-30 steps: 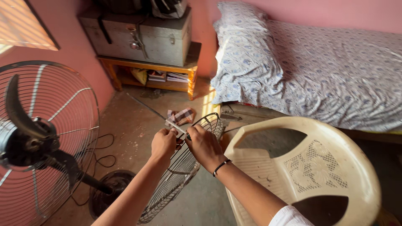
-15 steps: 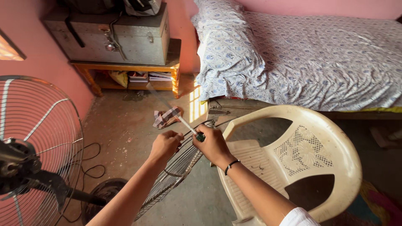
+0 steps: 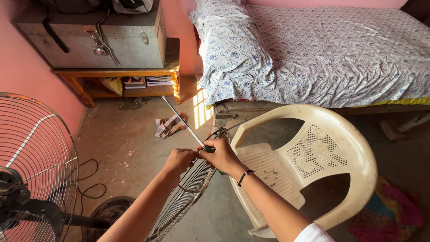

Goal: The person uses a screwdriver to remove screws from the front and rear wire cages of a standing electric fan. They detach the front cage, then the rear cage, and place the removed screws on a nearby plastic chair.

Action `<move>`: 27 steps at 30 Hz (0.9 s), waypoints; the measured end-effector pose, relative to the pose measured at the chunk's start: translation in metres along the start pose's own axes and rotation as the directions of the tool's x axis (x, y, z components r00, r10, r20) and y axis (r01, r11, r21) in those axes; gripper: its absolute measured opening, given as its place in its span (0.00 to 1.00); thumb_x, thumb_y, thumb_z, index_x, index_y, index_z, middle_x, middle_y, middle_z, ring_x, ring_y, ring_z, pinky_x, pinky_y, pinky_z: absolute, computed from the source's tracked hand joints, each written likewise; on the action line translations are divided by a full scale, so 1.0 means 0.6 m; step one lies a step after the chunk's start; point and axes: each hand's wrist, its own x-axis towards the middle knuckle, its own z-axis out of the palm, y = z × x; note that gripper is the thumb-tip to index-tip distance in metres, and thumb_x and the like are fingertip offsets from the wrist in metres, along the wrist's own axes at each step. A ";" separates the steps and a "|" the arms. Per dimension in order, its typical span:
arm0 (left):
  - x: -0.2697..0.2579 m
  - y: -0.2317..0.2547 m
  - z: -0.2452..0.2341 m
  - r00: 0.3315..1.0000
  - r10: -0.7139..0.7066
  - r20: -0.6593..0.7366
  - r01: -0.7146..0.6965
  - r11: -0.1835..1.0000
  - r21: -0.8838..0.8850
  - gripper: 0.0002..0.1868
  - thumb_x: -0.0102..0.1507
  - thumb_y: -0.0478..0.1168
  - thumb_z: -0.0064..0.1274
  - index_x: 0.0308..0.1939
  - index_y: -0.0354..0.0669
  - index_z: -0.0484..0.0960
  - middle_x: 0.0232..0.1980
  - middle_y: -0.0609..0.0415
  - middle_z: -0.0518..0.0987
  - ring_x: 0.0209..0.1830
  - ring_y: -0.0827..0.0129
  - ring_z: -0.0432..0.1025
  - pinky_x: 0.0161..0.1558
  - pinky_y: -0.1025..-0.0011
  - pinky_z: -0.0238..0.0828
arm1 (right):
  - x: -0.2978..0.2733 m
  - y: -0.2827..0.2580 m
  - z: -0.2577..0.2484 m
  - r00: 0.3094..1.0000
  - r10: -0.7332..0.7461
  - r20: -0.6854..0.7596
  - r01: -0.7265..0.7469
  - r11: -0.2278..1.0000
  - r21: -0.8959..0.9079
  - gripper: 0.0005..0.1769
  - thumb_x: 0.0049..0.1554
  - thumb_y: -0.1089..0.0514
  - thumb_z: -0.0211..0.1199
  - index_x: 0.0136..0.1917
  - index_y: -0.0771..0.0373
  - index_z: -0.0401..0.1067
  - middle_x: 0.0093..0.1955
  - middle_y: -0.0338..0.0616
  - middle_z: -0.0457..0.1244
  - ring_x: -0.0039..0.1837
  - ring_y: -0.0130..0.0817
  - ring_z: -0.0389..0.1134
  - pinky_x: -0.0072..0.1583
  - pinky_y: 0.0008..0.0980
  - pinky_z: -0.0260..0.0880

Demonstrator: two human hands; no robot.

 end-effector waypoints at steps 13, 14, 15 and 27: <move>0.078 -0.057 0.012 0.999 -0.026 -0.039 0.023 0.997 -0.070 0.21 0.62 0.50 0.44 0.31 0.32 0.80 0.29 0.51 0.76 0.29 0.66 0.65 0.33 0.65 0.60 | -0.021 -0.049 0.052 0.981 0.008 -0.196 -0.075 0.937 -0.342 0.05 0.54 0.62 0.67 0.41 0.67 0.74 0.39 0.58 0.68 0.44 0.53 0.73 0.43 0.42 0.70; 0.079 -0.059 0.015 0.999 -0.003 -0.048 0.000 0.998 -0.060 0.22 0.62 0.50 0.44 0.31 0.31 0.79 0.30 0.50 0.78 0.30 0.65 0.67 0.35 0.66 0.64 | -0.022 -0.050 0.054 0.979 0.030 -0.204 -0.102 0.929 -0.356 0.04 0.54 0.63 0.66 0.40 0.67 0.74 0.39 0.58 0.68 0.44 0.53 0.73 0.43 0.43 0.70; 0.076 -0.062 0.017 0.998 0.002 -0.057 -0.004 1.000 -0.028 0.23 0.62 0.50 0.43 0.31 0.29 0.78 0.30 0.47 0.77 0.31 0.63 0.66 0.36 0.63 0.64 | -0.023 -0.051 0.057 0.976 0.052 -0.212 -0.129 0.921 -0.368 0.04 0.55 0.64 0.65 0.40 0.67 0.74 0.38 0.58 0.68 0.44 0.53 0.73 0.43 0.43 0.70; 0.019 -0.078 0.035 0.949 0.133 -0.287 -0.013 0.923 0.384 0.26 0.65 0.54 0.34 0.47 0.42 0.82 0.50 0.35 0.80 0.53 0.40 0.72 0.57 0.51 0.65 | -0.007 -0.008 0.087 0.955 0.164 -0.249 -0.237 0.924 -0.300 0.11 0.54 0.59 0.67 0.37 0.68 0.70 0.35 0.59 0.65 0.41 0.58 0.69 0.42 0.46 0.66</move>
